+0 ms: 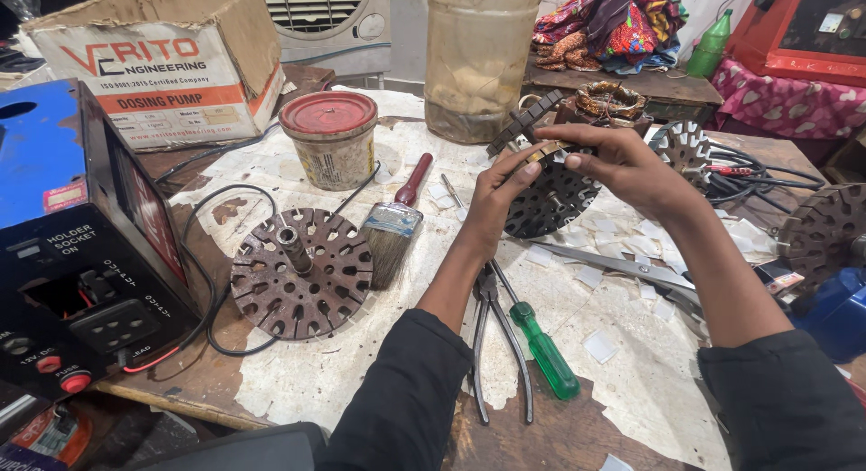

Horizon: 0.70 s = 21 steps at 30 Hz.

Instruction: The person inserts small white rectangular pieces into slots on a circular metal motor component. They then place a brass-colored ring over the component and continue inserting additional white pieces into the remaining slots. The person works at a cluttered workbench with tools and other motor parts visible.

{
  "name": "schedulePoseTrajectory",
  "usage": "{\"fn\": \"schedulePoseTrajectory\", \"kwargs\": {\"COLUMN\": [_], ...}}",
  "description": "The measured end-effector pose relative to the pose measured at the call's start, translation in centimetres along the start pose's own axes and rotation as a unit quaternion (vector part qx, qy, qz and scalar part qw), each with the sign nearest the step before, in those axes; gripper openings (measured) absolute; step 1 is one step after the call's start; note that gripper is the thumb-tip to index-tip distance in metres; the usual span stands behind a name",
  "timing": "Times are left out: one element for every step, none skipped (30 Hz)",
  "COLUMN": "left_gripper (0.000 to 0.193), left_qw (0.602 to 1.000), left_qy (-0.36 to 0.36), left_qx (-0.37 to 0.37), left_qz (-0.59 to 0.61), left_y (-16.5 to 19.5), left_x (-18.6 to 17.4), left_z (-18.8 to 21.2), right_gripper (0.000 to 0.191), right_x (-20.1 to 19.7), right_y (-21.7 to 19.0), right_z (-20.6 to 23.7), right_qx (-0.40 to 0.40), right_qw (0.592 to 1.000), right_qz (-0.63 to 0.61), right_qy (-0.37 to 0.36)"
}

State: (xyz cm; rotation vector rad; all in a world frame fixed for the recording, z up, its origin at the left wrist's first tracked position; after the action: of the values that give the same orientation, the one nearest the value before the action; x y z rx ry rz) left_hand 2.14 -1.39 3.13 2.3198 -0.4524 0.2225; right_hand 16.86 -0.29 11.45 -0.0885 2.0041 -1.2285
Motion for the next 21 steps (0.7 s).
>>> {"fn": "schedulePoseTrajectory", "kwargs": {"left_gripper": [0.046,0.046,0.046,0.046,0.046,0.046,0.046,0.046,0.046,0.046,0.046,0.047,0.046,0.046,0.046,0.046,0.046,0.046,0.046,0.046,0.045], "left_qw": [1.000,1.000,0.999,0.999,1.000,1.000,1.000,1.000,1.000,1.000,1.000,1.000,1.000,1.000,1.000,1.000,1.000,1.000,1.000,1.000,1.000], "left_qy": [0.005,0.010,0.014,0.012,0.010,0.009,0.005,0.001,-0.003,-0.003,-0.003,-0.004,-0.004,-0.003,-0.002,-0.003,-0.003,-0.004,-0.004,-0.004,-0.004], "left_qx": [-0.011,-0.023,-0.035,-0.028,-0.023,-0.017,-0.012,-0.007,-0.001,-0.004,-0.007,-0.011,-0.011,-0.011,-0.010,-0.010,-0.010,-0.010,-0.008,-0.006,-0.004], "left_qz": [0.006,0.012,0.017,0.013,0.008,0.003,0.001,-0.002,-0.003,-0.004,-0.006,-0.008,-0.009,-0.010,-0.011,-0.010,-0.009,-0.008,-0.007,-0.006,-0.005], "left_y": [-0.2,-0.4,-0.6,-0.5,-0.4,-0.3,-0.2,-0.1,0.0,0.0,0.1,0.1,0.1,0.2,0.2,0.2,0.2,0.2,0.2,0.2,0.2], "left_x": [0.0,0.0,-0.1,-0.1,-0.2,-0.3,-0.3,-0.3,-0.3,-0.3,-0.3,-0.4,-0.4,-0.4,-0.4,-0.4,-0.4,-0.4,-0.4,-0.5,-0.5], "left_z": [0.0,0.0,0.0,0.0,0.0,0.0,0.0,0.0,0.0,0.1,0.1,0.1,0.1,0.1,0.1,0.1,0.1,0.1,0.0,0.0,0.0], "right_gripper": [0.045,0.044,0.043,0.042,0.041,0.040,0.040,0.039,0.039,0.038,0.037,0.035,0.035,0.035,0.034,0.034,0.034,0.034,0.034,0.034,0.034], "right_x": [0.0,-0.1,-0.2,-0.3,-0.4,-0.4,-0.4,-0.4,-0.5,-0.6,-0.6,-0.6,-0.6,-0.6,-0.7,-0.7,-0.7,-0.7,-0.7,-0.7,-0.7], "right_y": [0.0,0.0,0.1,0.3,0.6,0.9,1.1,1.2,1.4,1.6,1.8,1.9,2.0,2.0,2.1,2.0,2.0,1.9,1.9,1.9,1.9], "right_z": [0.0,-0.1,-0.1,-0.3,-0.4,-0.6,-0.7,-0.8,-0.9,-1.0,-1.2,-1.3,-1.3,-1.4,-1.4,-1.4,-1.4,-1.4,-1.4,-1.4,-1.4], "right_qx": [-0.004,-0.008,-0.013,-0.006,0.001,0.008,0.007,0.007,0.007,0.008,0.009,0.010,0.010,0.009,0.009,0.005,0.002,-0.002,0.003,0.009,0.014], "right_qw": [1.000,1.000,1.000,1.000,0.999,0.998,0.999,0.999,0.999,0.998,0.998,0.998,0.998,0.997,0.997,0.997,0.998,0.998,0.997,0.997,0.997], "right_qz": [0.004,0.008,0.011,0.018,0.025,0.032,0.025,0.018,0.013,0.015,0.017,0.018,0.019,0.021,0.023,0.014,0.006,-0.002,0.001,0.005,0.008], "right_qy": [0.003,0.006,0.010,0.022,0.033,0.045,0.045,0.046,0.046,0.052,0.058,0.065,0.067,0.069,0.071,0.070,0.069,0.068,0.072,0.077,0.082]}}
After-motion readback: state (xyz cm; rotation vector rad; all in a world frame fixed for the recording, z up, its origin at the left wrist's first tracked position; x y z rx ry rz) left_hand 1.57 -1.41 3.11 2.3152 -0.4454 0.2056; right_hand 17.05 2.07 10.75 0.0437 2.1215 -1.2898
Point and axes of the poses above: each hand's wrist, its own z-axis away from the middle knuckle, its own x-axis out of the palm, y = z × x, the point moved 6 cm from there along -z, towards the middle knuckle, and after that the axes turned 11 degrees about x, right-handed, at the moved point
